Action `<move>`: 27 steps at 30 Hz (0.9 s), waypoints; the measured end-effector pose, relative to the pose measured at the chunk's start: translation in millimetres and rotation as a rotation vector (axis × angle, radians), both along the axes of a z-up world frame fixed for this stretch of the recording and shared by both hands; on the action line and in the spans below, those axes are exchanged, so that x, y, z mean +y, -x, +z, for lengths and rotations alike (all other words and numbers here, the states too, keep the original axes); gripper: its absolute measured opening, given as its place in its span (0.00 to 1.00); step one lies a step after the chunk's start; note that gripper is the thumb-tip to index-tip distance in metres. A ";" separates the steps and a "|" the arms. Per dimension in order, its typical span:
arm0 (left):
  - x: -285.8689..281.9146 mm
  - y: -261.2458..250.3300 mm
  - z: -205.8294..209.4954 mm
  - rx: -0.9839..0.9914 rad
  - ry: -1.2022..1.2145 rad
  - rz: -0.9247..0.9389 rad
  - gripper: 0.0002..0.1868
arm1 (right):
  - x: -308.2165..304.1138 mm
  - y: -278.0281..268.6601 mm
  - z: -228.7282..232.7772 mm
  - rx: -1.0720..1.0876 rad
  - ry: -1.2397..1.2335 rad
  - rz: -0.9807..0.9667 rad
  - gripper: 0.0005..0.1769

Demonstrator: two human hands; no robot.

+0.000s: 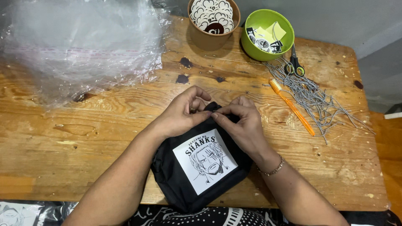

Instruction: The person wipes a black pouch with a brush, then attaches a metal chain to a decorative tag and fastens it to the pouch. The person finishes by brushing the pouch again.

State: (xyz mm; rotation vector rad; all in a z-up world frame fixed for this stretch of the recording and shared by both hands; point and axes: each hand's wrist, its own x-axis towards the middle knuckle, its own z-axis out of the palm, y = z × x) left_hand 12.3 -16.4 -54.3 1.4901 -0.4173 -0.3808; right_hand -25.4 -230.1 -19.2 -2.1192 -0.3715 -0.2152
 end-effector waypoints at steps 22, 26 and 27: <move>3.6 7.1 25.3 -0.029 -0.205 -0.052 0.09 | -9.1 -10.3 -13.8 0.178 -0.152 -0.034 0.07; 4.1 10.7 47.5 -0.084 -0.330 -0.073 0.21 | -7.5 -14.3 -16.4 0.083 -0.079 -0.091 0.02; 4.7 10.7 51.1 -0.085 -0.385 -0.072 0.29 | -6.6 -15.4 -20.6 0.074 -0.081 -0.101 0.01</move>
